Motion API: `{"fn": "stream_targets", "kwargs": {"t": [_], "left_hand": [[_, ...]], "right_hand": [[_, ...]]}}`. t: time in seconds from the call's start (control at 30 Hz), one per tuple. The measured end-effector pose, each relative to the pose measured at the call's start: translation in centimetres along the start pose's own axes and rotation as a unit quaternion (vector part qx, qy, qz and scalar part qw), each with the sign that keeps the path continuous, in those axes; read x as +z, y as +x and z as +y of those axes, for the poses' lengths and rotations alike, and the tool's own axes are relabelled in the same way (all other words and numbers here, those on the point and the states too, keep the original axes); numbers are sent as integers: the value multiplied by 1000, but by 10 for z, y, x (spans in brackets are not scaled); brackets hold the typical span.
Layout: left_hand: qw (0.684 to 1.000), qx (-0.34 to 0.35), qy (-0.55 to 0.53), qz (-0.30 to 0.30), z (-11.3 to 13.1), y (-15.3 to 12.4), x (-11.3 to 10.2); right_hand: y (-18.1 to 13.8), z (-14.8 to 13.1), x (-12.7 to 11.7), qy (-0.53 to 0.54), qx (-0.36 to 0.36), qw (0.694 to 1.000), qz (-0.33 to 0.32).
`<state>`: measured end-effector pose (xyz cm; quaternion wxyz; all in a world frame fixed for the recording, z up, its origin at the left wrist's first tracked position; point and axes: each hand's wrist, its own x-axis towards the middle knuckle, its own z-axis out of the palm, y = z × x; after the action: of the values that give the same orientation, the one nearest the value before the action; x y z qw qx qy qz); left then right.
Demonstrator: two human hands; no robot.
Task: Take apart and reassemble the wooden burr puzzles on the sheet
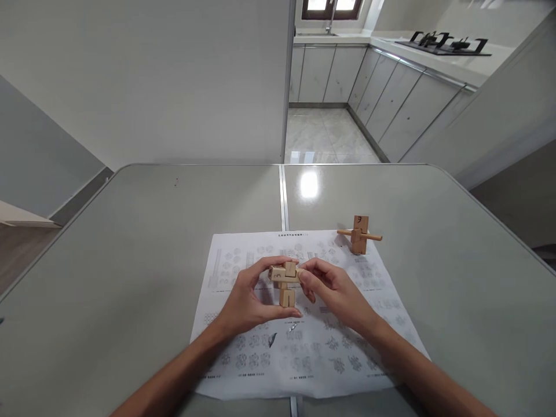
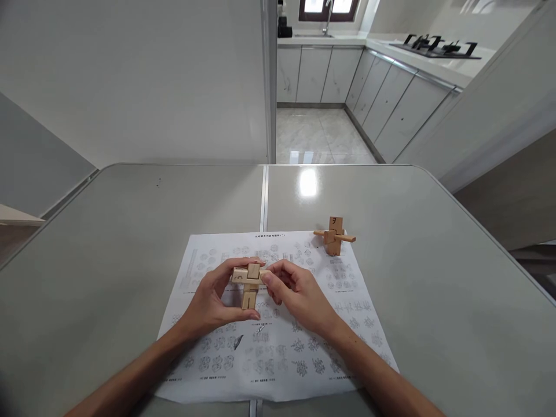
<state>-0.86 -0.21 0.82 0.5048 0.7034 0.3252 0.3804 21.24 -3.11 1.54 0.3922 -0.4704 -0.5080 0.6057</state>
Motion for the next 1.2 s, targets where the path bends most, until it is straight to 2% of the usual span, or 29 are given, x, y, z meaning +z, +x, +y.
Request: {"fn": "stream_targets", "kwargs": {"t": [0.13, 0.27, 0.33, 0.43, 0.6, 0.77, 0.83, 0.9, 1.0, 1.1, 1.2], "left_hand": [[1000, 0, -4, 2, -2, 0, 1], [999, -17, -27, 36, -3, 3, 0], [996, -34, -44, 66, -5, 5, -3], [990, -59, -64, 114, -10, 7, -8], [984, -81, -61, 149, -17, 7, -11], [984, -89, -54, 145, -14, 7, -7], [985, -89, -48, 136, -13, 7, -6], [987, -85, -41, 134, -13, 7, -5], [987, -73, -37, 139, -14, 6, -5], [988, -59, -38, 140, -14, 6, -4], [988, -53, -33, 142, -13, 6, -4]], "right_hand": [[2, 1, 2, 17, 11, 1000, 1], [6, 6, 6, 25, -13, 999, 46], [7, 9, 6, -5, -42, 996, 83], [8, 14, 4, -121, -113, 978, 125], [8, 24, 6, -294, -223, 927, 73], [13, 36, 10, -391, -260, 883, 21], [14, 40, 11, -405, -268, 874, 13], [14, 40, 11, -390, -267, 881, 20], [11, 34, 10, -301, -230, 924, 51], [10, 23, 4, -131, -138, 980, 64], [13, 15, -3, 39, -19, 999, 25]]}}
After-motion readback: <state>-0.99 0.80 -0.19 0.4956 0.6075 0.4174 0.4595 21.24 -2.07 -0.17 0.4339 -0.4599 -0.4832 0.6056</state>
